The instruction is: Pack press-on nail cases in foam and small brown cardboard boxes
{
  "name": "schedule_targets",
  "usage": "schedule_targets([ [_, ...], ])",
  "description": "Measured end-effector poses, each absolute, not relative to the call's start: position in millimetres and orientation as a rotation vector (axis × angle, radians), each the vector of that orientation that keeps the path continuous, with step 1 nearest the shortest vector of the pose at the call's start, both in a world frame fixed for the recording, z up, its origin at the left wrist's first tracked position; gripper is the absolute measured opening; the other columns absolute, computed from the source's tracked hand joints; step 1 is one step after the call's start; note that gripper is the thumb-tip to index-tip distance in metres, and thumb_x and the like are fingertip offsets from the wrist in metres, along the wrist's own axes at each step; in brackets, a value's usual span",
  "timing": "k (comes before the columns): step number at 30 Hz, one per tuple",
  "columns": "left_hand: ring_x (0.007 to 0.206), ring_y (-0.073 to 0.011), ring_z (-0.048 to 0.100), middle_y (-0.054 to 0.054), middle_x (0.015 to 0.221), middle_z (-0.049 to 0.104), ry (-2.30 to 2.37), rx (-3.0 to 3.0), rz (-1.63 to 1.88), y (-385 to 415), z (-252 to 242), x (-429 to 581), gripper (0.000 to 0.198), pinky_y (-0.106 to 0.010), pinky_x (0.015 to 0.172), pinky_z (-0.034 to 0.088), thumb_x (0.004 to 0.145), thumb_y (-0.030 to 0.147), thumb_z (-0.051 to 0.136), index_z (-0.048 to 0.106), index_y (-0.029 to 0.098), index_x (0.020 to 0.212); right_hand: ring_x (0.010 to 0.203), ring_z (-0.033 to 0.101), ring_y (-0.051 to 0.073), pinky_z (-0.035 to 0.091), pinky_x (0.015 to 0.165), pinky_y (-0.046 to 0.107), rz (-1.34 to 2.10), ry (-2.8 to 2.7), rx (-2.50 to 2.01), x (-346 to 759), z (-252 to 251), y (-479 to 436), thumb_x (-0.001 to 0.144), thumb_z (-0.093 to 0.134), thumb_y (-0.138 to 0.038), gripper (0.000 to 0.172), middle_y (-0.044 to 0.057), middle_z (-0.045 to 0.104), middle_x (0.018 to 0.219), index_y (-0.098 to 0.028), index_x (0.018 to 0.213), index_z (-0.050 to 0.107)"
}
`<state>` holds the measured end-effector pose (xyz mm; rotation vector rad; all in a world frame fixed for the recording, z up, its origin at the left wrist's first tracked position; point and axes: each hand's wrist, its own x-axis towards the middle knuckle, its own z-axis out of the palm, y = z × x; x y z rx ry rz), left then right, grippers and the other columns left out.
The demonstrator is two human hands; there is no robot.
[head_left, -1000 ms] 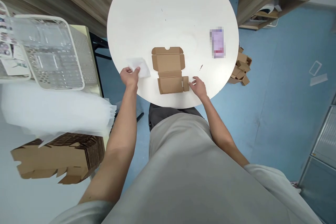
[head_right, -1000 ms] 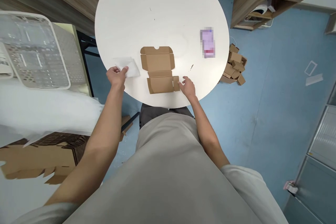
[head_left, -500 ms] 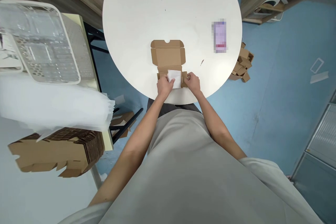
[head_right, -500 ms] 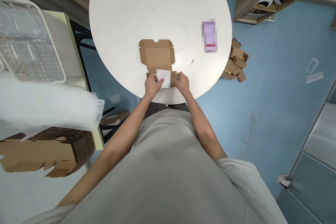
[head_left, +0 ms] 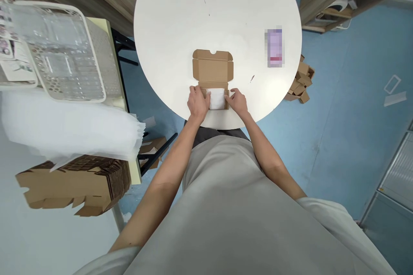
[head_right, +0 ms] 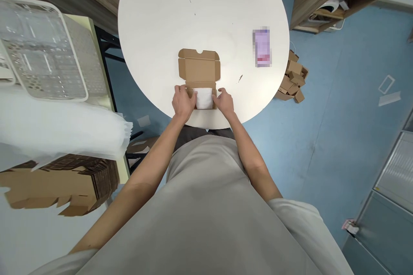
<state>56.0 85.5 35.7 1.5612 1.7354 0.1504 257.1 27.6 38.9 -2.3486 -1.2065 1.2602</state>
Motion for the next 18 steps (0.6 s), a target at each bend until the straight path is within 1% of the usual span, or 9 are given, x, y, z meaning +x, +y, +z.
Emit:
schedule_targets([
  [3, 0.151, -0.0441, 0.055, -0.024, 0.154, 0.057, 1.82, 1.446, 0.325, 118, 23, 41, 0.062, -0.056, 0.123, 0.049, 0.098, 0.044, 0.076, 0.055, 0.02, 0.151, 0.111, 0.077, 0.032, 0.058, 0.103, 0.045, 1.235, -1.143, -2.339, 264, 35, 37, 0.1, 0.068, -0.045, 0.047, 0.008, 0.082, 0.102, -0.02, 0.14, 0.062],
  [5, 0.148, -0.0409, 0.059, -0.022, 0.152, 0.062, 1.802, 1.335, 0.342, 143, 11, 38, 0.07, -0.057, 0.126, 0.046, 0.093, 0.036, 0.079, 0.052, 0.019, 0.155, 0.108, 0.077, 0.031, 0.059, 0.103, 0.044, 1.249, -1.062, -2.318, 269, 30, 48, 0.099, 0.07, -0.046, 0.05, 0.007, 0.081, 0.099, -0.019, 0.14, 0.063],
  [6, 0.145, -0.0386, 0.062, -0.021, 0.149, 0.065, 1.781, 1.274, 0.337, 154, 7, 39, 0.071, -0.056, 0.126, 0.047, 0.091, 0.032, 0.079, 0.052, 0.018, 0.155, 0.103, 0.078, 0.029, 0.06, 0.101, 0.043, 1.27, -1.003, -2.294, 271, 27, 54, 0.099, 0.07, -0.048, 0.049, 0.006, 0.08, 0.097, -0.019, 0.138, 0.063],
  [8, 0.137, -0.034, 0.068, -0.019, 0.143, 0.07, 1.738, 1.157, 0.325, 170, 1, 43, 0.069, -0.051, 0.123, 0.051, 0.089, 0.025, 0.077, 0.055, 0.014, 0.154, 0.092, 0.077, 0.026, 0.062, 0.093, 0.041, 1.336, -0.87, -2.212, 275, 22, 66, 0.101, 0.069, -0.053, 0.044, 0.005, 0.077, 0.092, -0.02, 0.13, 0.066],
  [10, 0.13, -0.0304, 0.072, -0.019, 0.136, 0.074, 1.693, 1.086, 0.333, 178, 0, 48, 0.062, -0.046, 0.119, 0.054, 0.089, 0.022, 0.073, 0.06, 0.01, 0.149, 0.082, 0.073, 0.023, 0.063, 0.083, 0.038, 1.407, -0.766, -2.115, 277, 20, 76, 0.102, 0.069, -0.061, 0.041, 0.004, 0.075, 0.089, -0.022, 0.116, 0.067],
  [12, 0.125, -0.0288, 0.073, -0.018, 0.133, 0.076, 1.634, 1.091, 0.353, 179, 3, 50, 0.054, -0.044, 0.115, 0.057, 0.09, 0.021, 0.07, 0.066, 0.009, 0.142, 0.077, 0.07, 0.02, 0.062, 0.076, 0.034, 1.457, -0.711, -2.045, 279, 21, 81, 0.102, 0.07, -0.068, 0.045, 0.004, 0.073, 0.088, -0.024, 0.103, 0.065],
  [13, 0.123, -0.0283, 0.074, -0.017, 0.132, 0.077, 1.6, 1.117, 0.358, 178, 5, 49, 0.05, -0.043, 0.112, 0.058, 0.09, 0.021, 0.067, 0.068, 0.01, 0.139, 0.075, 0.069, 0.018, 0.061, 0.074, 0.033, 1.467, -0.7, -2.024, 279, 23, 81, 0.101, 0.07, -0.071, 0.047, 0.004, 0.073, 0.088, -0.025, 0.1, 0.064],
  [15, 0.118, -0.0275, 0.074, -0.016, 0.131, 0.077, 1.544, 1.194, 0.349, 173, 11, 45, 0.047, -0.042, 0.108, 0.06, 0.092, 0.023, 0.064, 0.071, 0.012, 0.136, 0.075, 0.068, 0.018, 0.06, 0.072, 0.032, 1.463, -0.723, -1.992, 279, 28, 78, 0.101, 0.067, -0.075, 0.05, 0.003, 0.072, 0.089, -0.025, 0.101, 0.063],
  [18, 0.111, -0.0271, 0.074, -0.013, 0.13, 0.077, 1.485, 1.338, 0.295, 164, 20, 37, 0.048, -0.042, 0.104, 0.061, 0.092, 0.027, 0.065, 0.071, 0.015, 0.138, 0.08, 0.069, 0.021, 0.06, 0.077, 0.036, 1.422, -0.88, -2.017, 276, 39, 68, 0.103, 0.064, -0.077, 0.052, 0.004, 0.072, 0.092, -0.026, 0.112, 0.064],
])
